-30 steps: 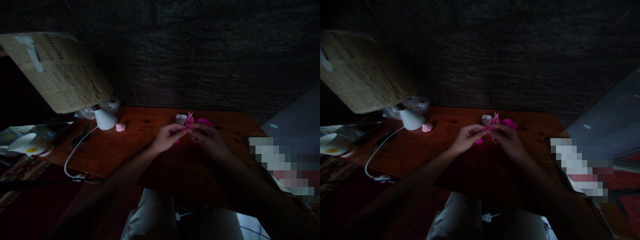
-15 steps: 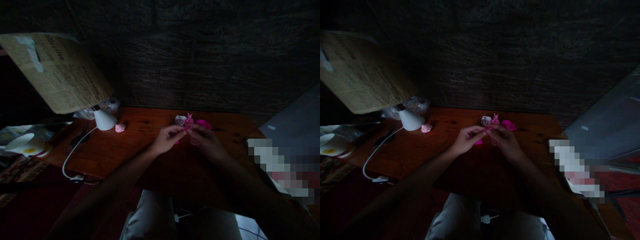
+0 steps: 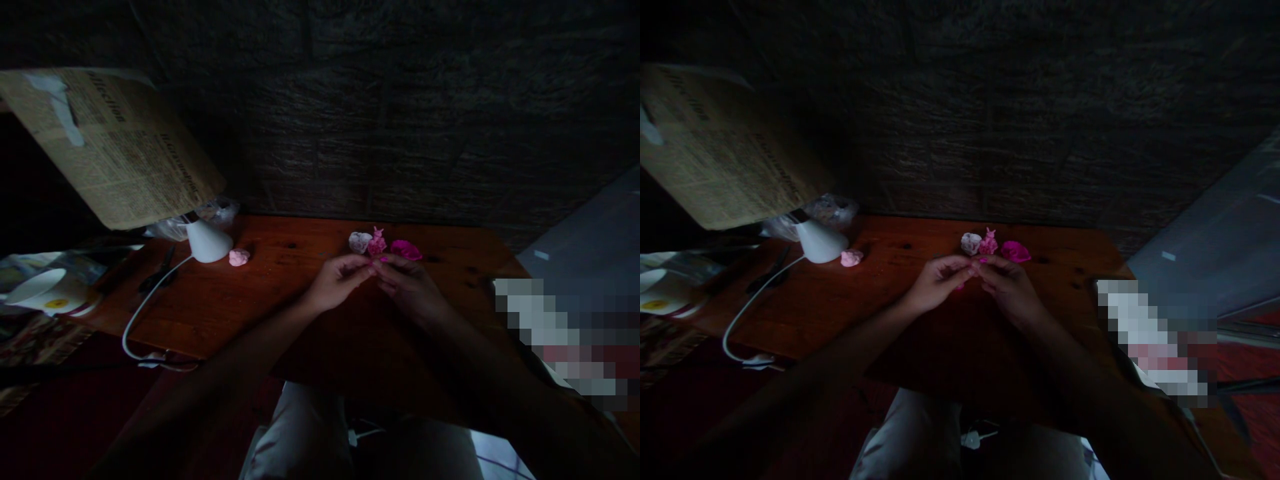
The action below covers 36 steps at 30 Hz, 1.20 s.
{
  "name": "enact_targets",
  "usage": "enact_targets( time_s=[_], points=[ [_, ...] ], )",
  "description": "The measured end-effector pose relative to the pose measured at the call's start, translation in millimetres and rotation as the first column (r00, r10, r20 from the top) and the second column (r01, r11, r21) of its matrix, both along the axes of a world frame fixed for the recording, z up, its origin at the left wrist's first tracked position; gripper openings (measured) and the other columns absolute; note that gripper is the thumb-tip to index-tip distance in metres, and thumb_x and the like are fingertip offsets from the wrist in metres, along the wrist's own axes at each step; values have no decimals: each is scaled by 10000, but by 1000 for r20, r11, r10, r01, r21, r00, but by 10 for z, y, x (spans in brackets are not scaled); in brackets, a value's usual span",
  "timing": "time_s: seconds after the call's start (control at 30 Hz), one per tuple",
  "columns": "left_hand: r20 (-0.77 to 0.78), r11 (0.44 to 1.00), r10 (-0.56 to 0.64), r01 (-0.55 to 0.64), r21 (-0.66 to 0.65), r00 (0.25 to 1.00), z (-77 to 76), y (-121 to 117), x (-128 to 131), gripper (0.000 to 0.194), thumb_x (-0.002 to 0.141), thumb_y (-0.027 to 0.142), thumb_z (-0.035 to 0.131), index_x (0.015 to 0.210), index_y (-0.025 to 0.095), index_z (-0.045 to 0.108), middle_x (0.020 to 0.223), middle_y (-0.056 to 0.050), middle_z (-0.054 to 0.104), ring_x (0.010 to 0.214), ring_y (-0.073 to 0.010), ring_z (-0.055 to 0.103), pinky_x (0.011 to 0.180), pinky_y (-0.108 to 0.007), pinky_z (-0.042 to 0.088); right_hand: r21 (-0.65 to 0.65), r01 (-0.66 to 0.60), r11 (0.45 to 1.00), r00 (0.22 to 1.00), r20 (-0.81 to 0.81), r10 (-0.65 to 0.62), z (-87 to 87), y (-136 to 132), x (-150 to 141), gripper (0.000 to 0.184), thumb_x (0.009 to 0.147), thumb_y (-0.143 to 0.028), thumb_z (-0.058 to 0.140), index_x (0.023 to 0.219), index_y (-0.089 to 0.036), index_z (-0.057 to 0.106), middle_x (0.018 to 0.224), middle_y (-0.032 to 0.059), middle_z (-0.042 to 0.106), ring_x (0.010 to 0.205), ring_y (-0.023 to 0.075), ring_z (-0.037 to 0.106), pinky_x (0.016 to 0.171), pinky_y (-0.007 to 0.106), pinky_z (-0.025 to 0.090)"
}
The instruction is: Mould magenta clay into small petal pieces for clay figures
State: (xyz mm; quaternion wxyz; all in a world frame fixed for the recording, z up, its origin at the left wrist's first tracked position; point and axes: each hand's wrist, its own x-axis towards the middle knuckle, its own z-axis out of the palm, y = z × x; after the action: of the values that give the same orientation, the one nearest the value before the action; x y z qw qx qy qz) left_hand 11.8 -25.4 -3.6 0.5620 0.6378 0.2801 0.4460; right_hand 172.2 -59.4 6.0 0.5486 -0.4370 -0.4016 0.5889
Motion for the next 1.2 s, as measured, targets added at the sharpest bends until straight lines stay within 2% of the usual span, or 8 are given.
enact_targets(
  time_s=[0.2,0.37,0.63,0.8,0.9,1.0,1.07,1.2],
  points=[
    [20,995,-67,68,-69,998,56,-19,-3,419,791,538,725,906,135,718,811,-35,697,577,-63,498,549,-216,387,-2,-12,1000,999,-36,12,40,-6,10,336,543,-450,922,797,-299,763,812,-10,707,726,140,625,590,250,458],
    [33,975,-164,167,-150,986,86,-37,-16,444,825,564,676,854,121,688,613,20,544,504,-52,402,484,-211,271,33,-71,997,997,-31,72,83,-18,21,325,565,-447,919,828,-315,780,779,-12,704,713,146,631,654,288,512],
    [85,943,-233,246,-222,969,31,-37,-8,424,821,552,690,837,129,657,649,4,562,510,-51,392,483,-212,251,45,-62,997,998,-30,63,98,-21,-2,328,498,-480,944,694,-295,757,708,-23,686,640,127,615,644,284,541],
    [12,958,-229,228,-176,973,74,-37,-18,464,841,585,645,814,123,676,632,-9,580,510,-61,407,491,-217,284,105,-45,993,999,29,42,82,1,3,353,523,-529,920,699,-282,740,710,-18,694,626,136,616,636,306,547],
    [-106,991,-134,134,-6,985,148,17,-119,427,871,547,621,868,130,714,765,-50,676,600,-90,516,558,-226,382,126,-20,992,989,150,1,90,30,104,351,569,-539,894,734,-263,751,728,-12,708,590,127,593,572,285,496],
    [-282,961,112,-32,274,953,193,127,-305,338,857,443,676,993,139,734,869,-62,715,700,-124,583,655,-246,436,241,-65,968,901,431,-47,122,51,264,298,649,-484,866,800,-243,779,813,21,745,711,174,652,667,314,503],
    [-403,932,175,-19,362,898,175,210,-429,347,827,397,720,1054,135,729,917,-79,719,756,-143,608,715,-267,456,277,-133,952,784,617,-70,129,59,345,260,684,-467,846,784,-235,780,789,34,751,717,197,665,680,331,494],
    [-541,912,21,206,354,841,80,317,-552,314,737,320,804,999,158,743,1069,-114,714,956,-201,650,863,-321,477,299,-328,896,632,774,-27,62,72,362,129,754,-376,787,750,-248,774,707,25,742,613,182,645,593,315,463]
  ],
)
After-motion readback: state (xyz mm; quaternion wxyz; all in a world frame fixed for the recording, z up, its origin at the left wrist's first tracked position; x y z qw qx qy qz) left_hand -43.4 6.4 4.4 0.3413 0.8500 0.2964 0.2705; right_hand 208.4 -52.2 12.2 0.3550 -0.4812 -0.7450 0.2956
